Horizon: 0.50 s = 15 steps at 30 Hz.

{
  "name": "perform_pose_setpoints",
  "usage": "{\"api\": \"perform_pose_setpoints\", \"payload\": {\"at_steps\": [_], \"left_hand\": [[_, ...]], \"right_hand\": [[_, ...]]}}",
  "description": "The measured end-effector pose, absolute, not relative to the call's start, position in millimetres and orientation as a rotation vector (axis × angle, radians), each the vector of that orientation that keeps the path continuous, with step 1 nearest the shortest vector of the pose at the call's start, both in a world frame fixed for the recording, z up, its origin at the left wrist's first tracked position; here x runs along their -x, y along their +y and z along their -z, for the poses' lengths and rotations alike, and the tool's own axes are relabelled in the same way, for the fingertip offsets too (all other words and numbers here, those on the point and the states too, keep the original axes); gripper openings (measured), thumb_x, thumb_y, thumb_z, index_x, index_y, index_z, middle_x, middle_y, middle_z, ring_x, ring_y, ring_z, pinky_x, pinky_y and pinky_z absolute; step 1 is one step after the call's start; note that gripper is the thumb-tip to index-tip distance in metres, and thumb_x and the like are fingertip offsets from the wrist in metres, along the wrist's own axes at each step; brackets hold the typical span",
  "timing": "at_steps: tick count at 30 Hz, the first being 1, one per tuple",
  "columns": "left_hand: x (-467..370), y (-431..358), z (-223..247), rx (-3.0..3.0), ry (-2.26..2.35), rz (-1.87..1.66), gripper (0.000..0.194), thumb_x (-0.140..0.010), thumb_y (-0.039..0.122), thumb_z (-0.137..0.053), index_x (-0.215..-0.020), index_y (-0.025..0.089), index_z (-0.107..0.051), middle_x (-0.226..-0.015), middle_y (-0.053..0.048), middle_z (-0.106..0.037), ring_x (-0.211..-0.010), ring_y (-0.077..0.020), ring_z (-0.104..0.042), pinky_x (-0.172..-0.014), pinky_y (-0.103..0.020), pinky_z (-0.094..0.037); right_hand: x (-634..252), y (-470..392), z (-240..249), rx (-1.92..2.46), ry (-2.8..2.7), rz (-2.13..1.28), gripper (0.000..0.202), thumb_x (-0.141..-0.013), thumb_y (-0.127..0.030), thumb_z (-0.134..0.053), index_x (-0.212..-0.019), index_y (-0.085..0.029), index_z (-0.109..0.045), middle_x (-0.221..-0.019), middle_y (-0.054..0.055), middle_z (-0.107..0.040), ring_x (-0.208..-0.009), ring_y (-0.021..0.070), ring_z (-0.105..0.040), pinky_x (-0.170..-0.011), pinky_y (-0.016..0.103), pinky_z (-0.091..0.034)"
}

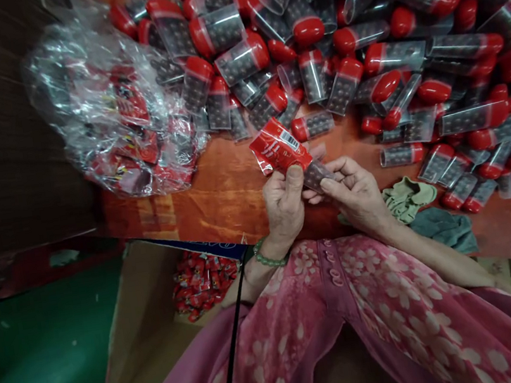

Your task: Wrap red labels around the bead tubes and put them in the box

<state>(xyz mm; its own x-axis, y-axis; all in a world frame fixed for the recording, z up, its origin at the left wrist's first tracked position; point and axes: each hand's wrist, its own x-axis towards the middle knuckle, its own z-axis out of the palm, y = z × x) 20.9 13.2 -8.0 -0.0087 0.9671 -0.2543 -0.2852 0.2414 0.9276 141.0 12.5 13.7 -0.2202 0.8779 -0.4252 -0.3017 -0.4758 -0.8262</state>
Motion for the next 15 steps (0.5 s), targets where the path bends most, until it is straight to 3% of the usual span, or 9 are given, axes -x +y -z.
{"api": "perform_pose_setpoints", "payload": {"at_steps": [6, 10, 15], "left_hand": [[-28.0, 14.0, 1.7, -0.612, 1.156, -1.237, 0.066, -0.089, 0.074, -0.045, -0.121, 0.02, -0.065, -0.112, -0.011, -0.076, -0.095, -0.0213, -0.074, -0.065, -0.025, -0.06], [-26.9, 14.5, 2.2, -0.588, 1.048, -1.251, 0.061, -0.085, 0.07, -0.059, -0.121, 0.021, -0.066, -0.115, -0.011, -0.076, -0.105, -0.0244, -0.073, -0.071, -0.027, -0.062], [-6.8, 29.2, -0.3, -0.575, 0.935, -1.225, 0.083, -0.07, 0.089, -0.054, -0.117, 0.022, -0.067, -0.119, -0.012, -0.073, -0.12, -0.0303, -0.067, -0.082, -0.033, -0.062]], "right_hand": [[-131.4, 14.3, -12.1, 1.166, -0.698, -1.747, 0.043, -0.071, -0.048, -0.086, -0.086, -0.024, -0.053, -0.07, -0.006, -0.074, -0.059, 0.014, -0.074, -0.067, 0.028, -0.066], [-128.2, 17.0, -10.5, 1.1, -0.581, -1.828, 0.045, -0.068, -0.047, -0.088, -0.085, -0.024, -0.053, -0.068, -0.008, -0.072, -0.059, 0.0137, -0.074, -0.065, 0.028, -0.066], [-130.6, 22.6, -10.6, 1.044, -0.58, -1.906, 0.039, -0.075, -0.044, -0.085, -0.087, -0.023, -0.053, -0.067, -0.006, -0.074, -0.066, 0.0146, -0.076, -0.066, 0.025, -0.064]]}}
